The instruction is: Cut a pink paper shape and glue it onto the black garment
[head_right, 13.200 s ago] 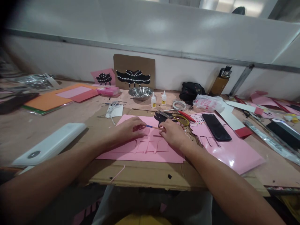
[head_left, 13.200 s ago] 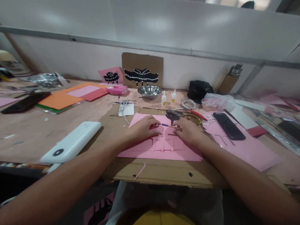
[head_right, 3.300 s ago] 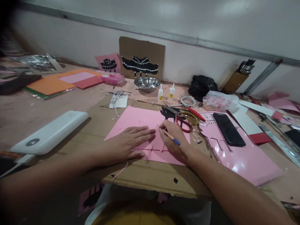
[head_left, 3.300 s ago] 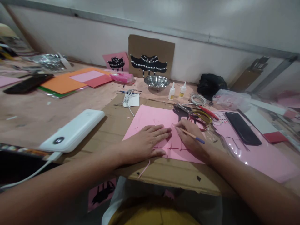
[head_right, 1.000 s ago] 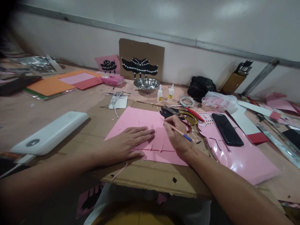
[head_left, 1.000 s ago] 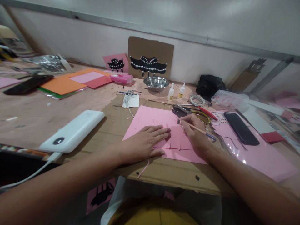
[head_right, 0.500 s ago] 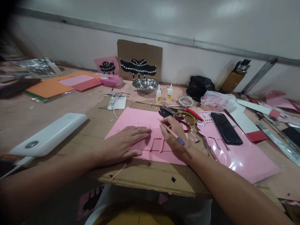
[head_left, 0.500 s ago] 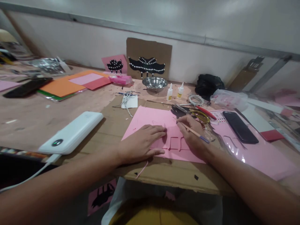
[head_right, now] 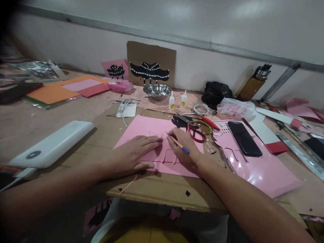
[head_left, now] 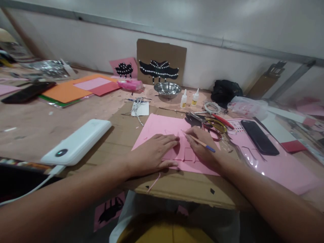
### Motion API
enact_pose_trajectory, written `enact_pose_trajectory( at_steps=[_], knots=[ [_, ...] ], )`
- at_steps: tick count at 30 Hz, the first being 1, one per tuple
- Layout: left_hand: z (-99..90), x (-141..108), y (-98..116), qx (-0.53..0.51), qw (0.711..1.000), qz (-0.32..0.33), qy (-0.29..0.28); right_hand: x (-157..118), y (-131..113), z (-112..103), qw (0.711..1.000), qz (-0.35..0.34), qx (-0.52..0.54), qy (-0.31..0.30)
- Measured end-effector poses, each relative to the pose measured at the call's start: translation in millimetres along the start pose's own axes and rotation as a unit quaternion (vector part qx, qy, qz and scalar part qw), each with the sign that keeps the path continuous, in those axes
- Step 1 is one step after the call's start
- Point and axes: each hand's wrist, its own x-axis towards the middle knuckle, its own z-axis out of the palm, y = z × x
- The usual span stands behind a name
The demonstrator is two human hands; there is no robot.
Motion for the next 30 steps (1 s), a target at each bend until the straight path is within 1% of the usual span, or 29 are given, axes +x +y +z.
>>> enact_pose_trajectory(
  at_steps=[2, 6, 11, 16, 20, 23, 30],
  knots=[
    [0.3, 0, 0, 0.007, 1.000, 0.002, -0.008, 0, 5, 3, 1.000, -0.011, 0.007, 0.007],
    [-1.5, 0, 0, 0.019, 1.000, 0.006, -0.012, 1, 14, 9, 1.000, -0.021, 0.017, 0.000],
    [-3.1, 0, 1, 0.024, 0.999, 0.005, -0.035, 7, 21, 16, 0.999, -0.038, 0.031, -0.007],
    [-2.8, 0, 0, 0.022, 0.999, 0.006, -0.031, 12, 24, 19, 0.999, -0.039, 0.026, -0.022],
    [-3.3, 0, 0, 0.023, 0.999, 0.008, -0.032, 13, 27, 22, 0.999, -0.044, 0.026, -0.013],
    [-3.0, 0, 0, 0.023, 0.999, 0.005, -0.027, 12, 26, 22, 0.998, -0.047, 0.028, -0.018],
    [-2.4, 1, -1, 0.022, 0.999, 0.011, -0.030, 5, 11, 11, 0.999, -0.043, 0.022, -0.020]
  ],
)
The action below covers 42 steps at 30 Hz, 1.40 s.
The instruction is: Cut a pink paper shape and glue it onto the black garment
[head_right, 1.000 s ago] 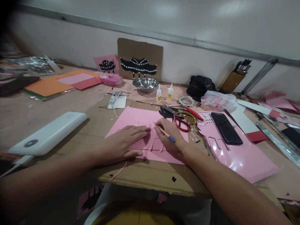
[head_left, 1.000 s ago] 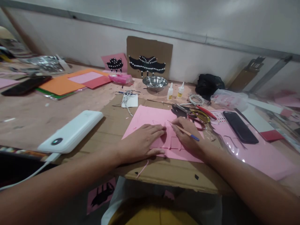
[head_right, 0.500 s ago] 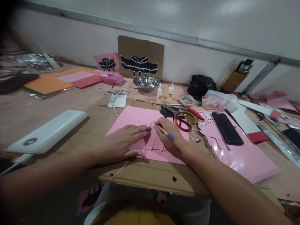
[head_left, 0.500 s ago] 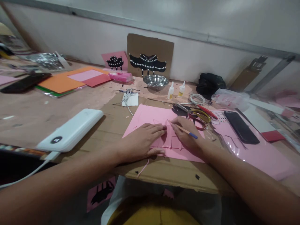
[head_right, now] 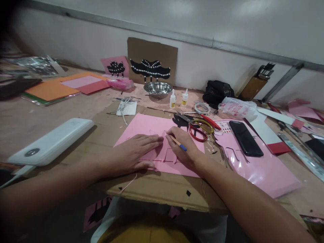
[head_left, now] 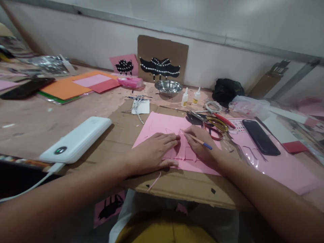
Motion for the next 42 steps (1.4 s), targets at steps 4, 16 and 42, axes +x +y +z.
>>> enact_pose_trajectory(
  at_steps=[4, 16, 42],
  knots=[
    [0.0, 0, 0, -0.002, 1.000, 0.001, 0.001, -1, -3, -1, 1.000, -0.007, -0.009, 0.002],
    [1.9, 0, -1, -0.001, 1.000, -0.002, 0.008, 3, 5, 4, 1.000, -0.015, -0.014, -0.005],
    [6.7, -1, -4, -0.018, 1.000, 0.006, 0.022, 3, 9, 6, 1.000, -0.013, -0.002, -0.020]
  ],
)
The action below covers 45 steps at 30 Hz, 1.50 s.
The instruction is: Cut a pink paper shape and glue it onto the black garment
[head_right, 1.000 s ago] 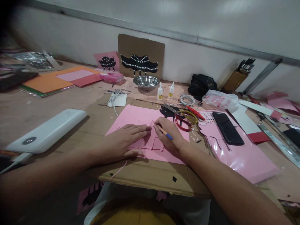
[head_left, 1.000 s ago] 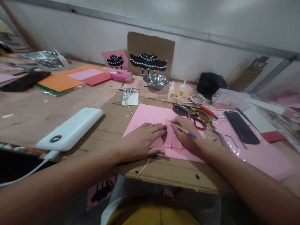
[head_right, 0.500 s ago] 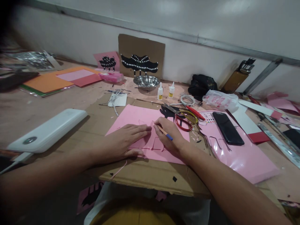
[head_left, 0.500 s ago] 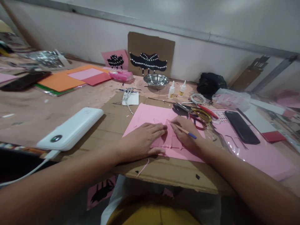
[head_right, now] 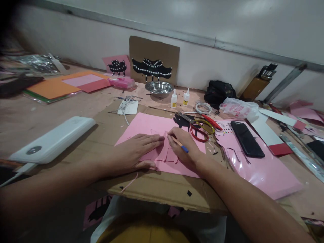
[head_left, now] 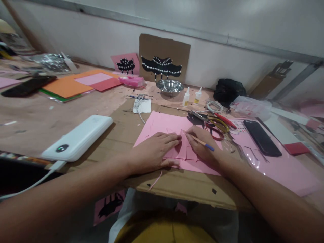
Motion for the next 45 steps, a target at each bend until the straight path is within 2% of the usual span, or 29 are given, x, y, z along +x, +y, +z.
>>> enact_pose_trajectory(
  at_steps=[8, 45],
  knots=[
    [2.9, -0.4, -1.5, -0.006, 1.000, 0.004, 0.016, 2.4, 8.1, 5.1, 1.000, -0.009, 0.008, 0.014],
    [-2.6, 0.2, 1.0, 0.001, 1.000, 0.001, -0.008, 0.6, 1.6, 2.2, 0.999, 0.029, -0.029, 0.011]
  ],
)
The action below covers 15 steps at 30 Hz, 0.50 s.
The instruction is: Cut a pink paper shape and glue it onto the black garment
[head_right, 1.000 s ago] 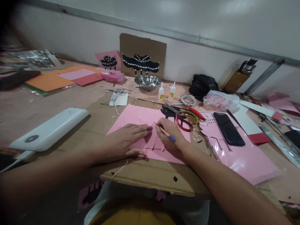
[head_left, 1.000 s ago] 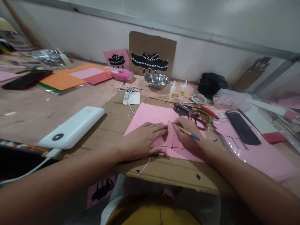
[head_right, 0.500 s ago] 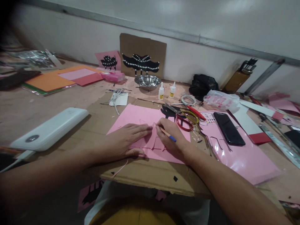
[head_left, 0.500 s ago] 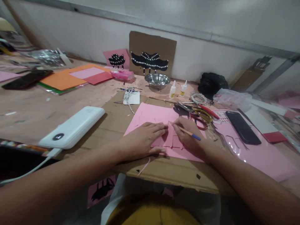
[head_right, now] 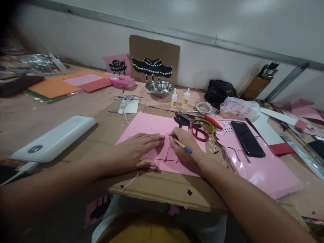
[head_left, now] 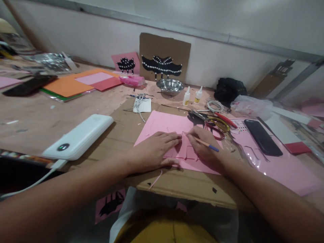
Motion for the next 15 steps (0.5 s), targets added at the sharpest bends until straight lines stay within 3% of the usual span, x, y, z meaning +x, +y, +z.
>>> enact_pose_trajectory(
  at_steps=[15],
  knots=[
    [1.0, 0, -1, 0.007, 1.000, 0.010, 0.013, -8, -27, -21, 0.998, 0.023, -0.044, -0.027]
  ],
)
